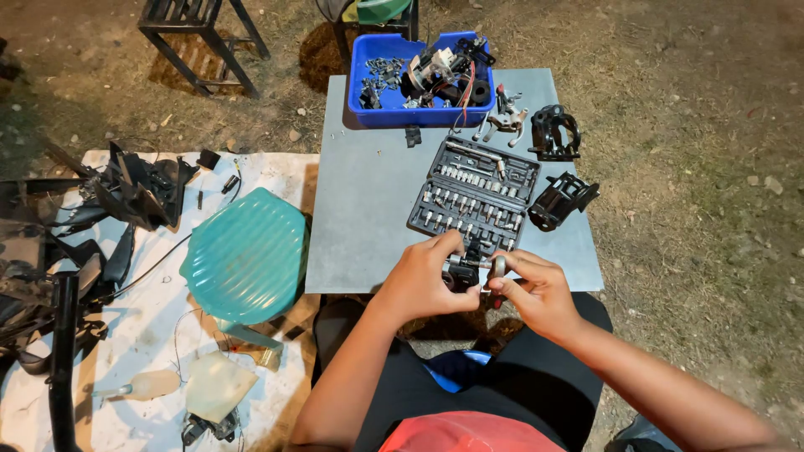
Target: The person sits outdoors at night at a small table with a motorcycle part and works on it by hand, using a socket wrench set and a screwdriver to loosen, fit and tighten fasteners on the component, repeatedly picking sockets from the case and repositioning the part while working.
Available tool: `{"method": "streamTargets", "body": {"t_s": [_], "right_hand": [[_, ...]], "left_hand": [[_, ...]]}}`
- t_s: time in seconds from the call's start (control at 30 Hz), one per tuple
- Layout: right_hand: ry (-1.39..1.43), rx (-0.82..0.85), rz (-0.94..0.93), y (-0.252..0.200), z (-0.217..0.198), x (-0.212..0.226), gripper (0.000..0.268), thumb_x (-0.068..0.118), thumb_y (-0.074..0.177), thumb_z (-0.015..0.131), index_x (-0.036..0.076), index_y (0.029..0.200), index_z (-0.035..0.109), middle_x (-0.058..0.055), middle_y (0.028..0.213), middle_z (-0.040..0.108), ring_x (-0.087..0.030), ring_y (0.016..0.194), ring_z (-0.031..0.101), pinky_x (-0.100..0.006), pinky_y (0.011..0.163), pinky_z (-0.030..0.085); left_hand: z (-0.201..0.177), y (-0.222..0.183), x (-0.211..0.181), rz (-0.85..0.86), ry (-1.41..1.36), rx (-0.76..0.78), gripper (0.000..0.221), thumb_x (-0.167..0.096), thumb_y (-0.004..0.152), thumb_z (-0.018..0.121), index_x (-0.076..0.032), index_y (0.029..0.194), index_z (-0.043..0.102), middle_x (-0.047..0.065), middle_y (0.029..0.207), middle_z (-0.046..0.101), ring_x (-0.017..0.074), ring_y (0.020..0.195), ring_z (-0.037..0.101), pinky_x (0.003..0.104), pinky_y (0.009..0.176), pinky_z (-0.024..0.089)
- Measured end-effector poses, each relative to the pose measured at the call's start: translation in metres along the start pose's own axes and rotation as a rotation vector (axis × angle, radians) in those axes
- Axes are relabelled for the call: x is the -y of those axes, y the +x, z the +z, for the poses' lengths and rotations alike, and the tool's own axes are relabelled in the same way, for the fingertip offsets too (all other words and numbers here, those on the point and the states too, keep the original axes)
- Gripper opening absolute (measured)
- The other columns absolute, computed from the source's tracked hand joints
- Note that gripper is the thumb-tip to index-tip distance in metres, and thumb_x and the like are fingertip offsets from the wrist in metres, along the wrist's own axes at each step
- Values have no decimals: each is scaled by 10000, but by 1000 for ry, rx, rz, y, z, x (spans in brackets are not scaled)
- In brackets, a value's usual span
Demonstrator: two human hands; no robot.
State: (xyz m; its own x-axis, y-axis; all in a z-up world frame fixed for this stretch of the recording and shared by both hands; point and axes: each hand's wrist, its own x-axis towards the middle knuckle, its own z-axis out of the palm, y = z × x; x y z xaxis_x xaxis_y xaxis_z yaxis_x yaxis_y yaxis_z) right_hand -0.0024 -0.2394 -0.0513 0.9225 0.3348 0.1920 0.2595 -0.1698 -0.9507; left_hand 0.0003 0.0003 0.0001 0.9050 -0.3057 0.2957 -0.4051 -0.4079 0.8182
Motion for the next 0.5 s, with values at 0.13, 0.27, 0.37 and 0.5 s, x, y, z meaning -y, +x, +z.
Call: {"method": "streamTargets", "body": {"t_s": [0.13, 0.27, 0.37, 0.5], "right_hand": [[-42, 50, -5, 15, -8, 19, 314, 19, 871, 722, -22, 1181, 706, -68, 942, 671, -103, 778, 659, -250, 640, 571], [-301, 114, -293, 23, -16, 23, 268, 22, 847, 752, -8, 1111, 717, -102, 966, 713, -173, 811, 694, -286, 723, 560], [-335, 134, -380, 23, -19, 20, 268, 17, 839, 764, 2, 1103, 721, -114, 990, 721, -216, 824, 704, -317, 741, 558], [-361, 189, -533, 28, -26, 13, 380, 34, 833, 767, -21, 1194, 663, -141, 1079, 711, -270, 920, 718, -349, 780, 581]], "left_hand": [[-1, -1, 3, -33, -48, 19, 499, -309, 645, 850, -61, 942, 536, 138, 796, 639, 330, 742, 659, 403, 681, 533], [1, -3, 7, -77, -158, 76, 495, -304, 650, 827, -61, 956, 523, 136, 780, 641, 294, 721, 649, 387, 681, 530], [2, -3, 6, -89, -162, 77, 490, -295, 652, 820, -60, 958, 518, 134, 766, 632, 285, 708, 633, 383, 678, 525], [4, -6, 8, -72, -188, 100, 492, -295, 662, 828, -61, 966, 519, 131, 774, 637, 268, 722, 631, 373, 693, 519]]}}
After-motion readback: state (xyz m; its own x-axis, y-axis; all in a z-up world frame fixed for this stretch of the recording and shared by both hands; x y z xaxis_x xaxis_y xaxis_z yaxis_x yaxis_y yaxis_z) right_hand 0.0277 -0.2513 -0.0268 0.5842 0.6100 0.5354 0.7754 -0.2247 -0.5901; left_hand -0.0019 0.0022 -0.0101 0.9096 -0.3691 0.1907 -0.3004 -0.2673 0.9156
